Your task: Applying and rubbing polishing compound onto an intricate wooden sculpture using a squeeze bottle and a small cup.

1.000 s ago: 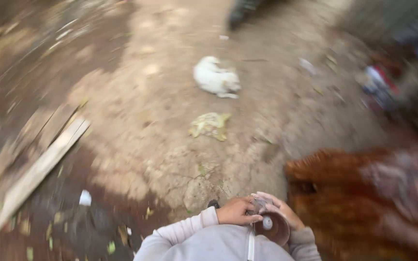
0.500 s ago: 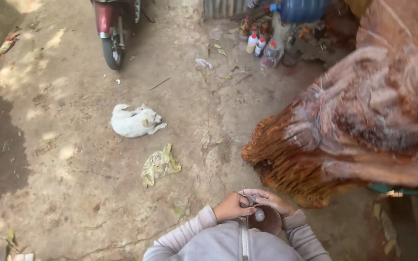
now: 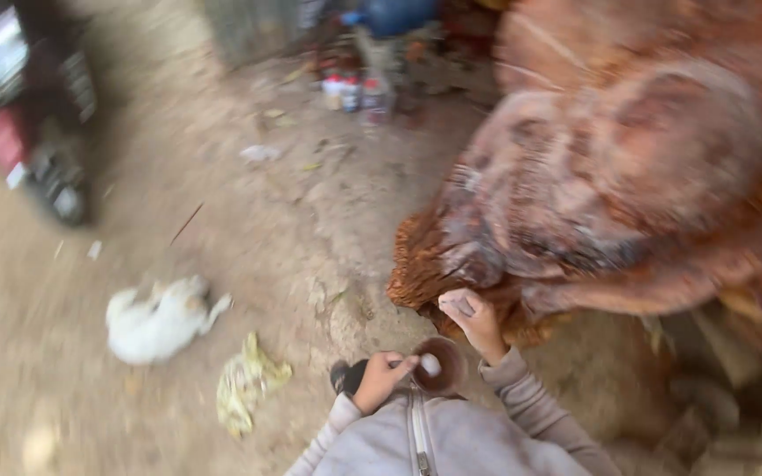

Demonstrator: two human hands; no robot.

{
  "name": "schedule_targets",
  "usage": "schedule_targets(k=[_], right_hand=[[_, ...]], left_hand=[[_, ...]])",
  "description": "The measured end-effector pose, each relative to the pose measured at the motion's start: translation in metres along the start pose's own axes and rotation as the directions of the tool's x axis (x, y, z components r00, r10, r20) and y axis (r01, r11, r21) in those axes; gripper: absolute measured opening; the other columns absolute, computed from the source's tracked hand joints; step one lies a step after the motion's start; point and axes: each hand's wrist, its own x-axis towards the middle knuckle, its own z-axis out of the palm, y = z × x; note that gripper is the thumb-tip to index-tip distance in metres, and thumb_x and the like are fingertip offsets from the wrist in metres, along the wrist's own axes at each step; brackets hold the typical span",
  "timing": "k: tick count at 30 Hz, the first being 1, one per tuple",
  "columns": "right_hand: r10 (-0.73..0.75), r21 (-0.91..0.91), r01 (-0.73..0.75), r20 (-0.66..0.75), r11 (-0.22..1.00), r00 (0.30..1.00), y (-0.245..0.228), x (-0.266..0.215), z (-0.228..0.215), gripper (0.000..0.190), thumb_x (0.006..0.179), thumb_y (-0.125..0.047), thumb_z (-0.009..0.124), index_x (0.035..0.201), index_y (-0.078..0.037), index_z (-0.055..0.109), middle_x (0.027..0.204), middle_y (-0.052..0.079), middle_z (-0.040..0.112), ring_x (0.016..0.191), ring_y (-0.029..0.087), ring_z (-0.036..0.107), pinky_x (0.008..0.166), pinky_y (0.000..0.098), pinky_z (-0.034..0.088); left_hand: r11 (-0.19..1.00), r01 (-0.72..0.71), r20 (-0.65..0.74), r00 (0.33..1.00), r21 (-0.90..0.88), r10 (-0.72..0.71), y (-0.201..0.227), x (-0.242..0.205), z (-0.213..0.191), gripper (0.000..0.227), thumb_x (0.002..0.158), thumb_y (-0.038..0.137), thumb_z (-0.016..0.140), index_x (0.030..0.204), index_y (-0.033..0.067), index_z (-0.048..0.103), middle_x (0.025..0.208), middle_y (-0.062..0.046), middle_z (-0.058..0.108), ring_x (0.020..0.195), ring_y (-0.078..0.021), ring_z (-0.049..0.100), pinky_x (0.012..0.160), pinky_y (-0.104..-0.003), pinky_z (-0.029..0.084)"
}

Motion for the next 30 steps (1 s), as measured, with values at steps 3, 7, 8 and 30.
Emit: schedule_targets(k=[3,7,8,30], right_hand=[[-0.351,-0.323,0.266,-0.243,0.908,0.904,-0.072,0.015,-0.02,0.002,0.092,-0.005,0.072,0.091,-0.004,0.073,0.096,0.009,0.073,0.093,0.019,0.069,0.09,0.0304,0.056],[-0.579,-0.599,0.2,-0.547,0.775,0.604,-0.138,0.018,-0.057,0.013,0.094,0.01,0.07,0.086,0.0,0.072,0.089,0.014,0.074,0.085,0.023,0.073,0.082,0.0318,0.061],[-0.578,-0.61,0.172,-0.569,0.774,0.585,-0.147,0.024,-0.076,0.013,0.094,0.01,0.07,0.086,0.0,0.072,0.089,0.014,0.074,0.085,0.023,0.073,0.082,0.0318,0.061],[-0.795,-0.867,-0.18,-0.498,0.465,0.346,-0.213,0.063,-0.115,0.005,0.1,0.0,0.069,0.096,0.003,0.069,0.096,0.017,0.069,0.091,0.029,0.066,0.086,0.0394,0.057]], left_hand=[[0.997,-0.016,-0.02,1.0,-0.075,0.015,0.001,0.035,-0.036,0.055,0.098,0.033,0.074,0.057,0.0183,0.038,0.057,0.007,0.033,0.058,-0.0054,0.034,0.057,-0.027,0.029],[0.997,-0.045,0.003,0.999,-0.065,0.045,0.001,0.083,-0.089,0.056,0.096,0.034,0.073,0.058,0.0201,0.034,0.056,0.006,0.031,0.057,-0.008,0.031,0.057,-0.028,0.027],[0.997,-0.046,0.041,0.998,-0.056,0.049,0.008,0.092,-0.102,0.056,0.096,0.034,0.073,0.058,0.0201,0.034,0.056,0.006,0.031,0.057,-0.008,0.031,0.057,-0.028,0.027],[0.997,-0.074,0.623,0.781,0.021,0.045,0.031,0.188,-0.125,0.059,0.097,0.026,0.077,0.062,0.0183,0.03,0.061,0.005,0.027,0.06,-0.0087,0.028,0.058,-0.028,0.025]])
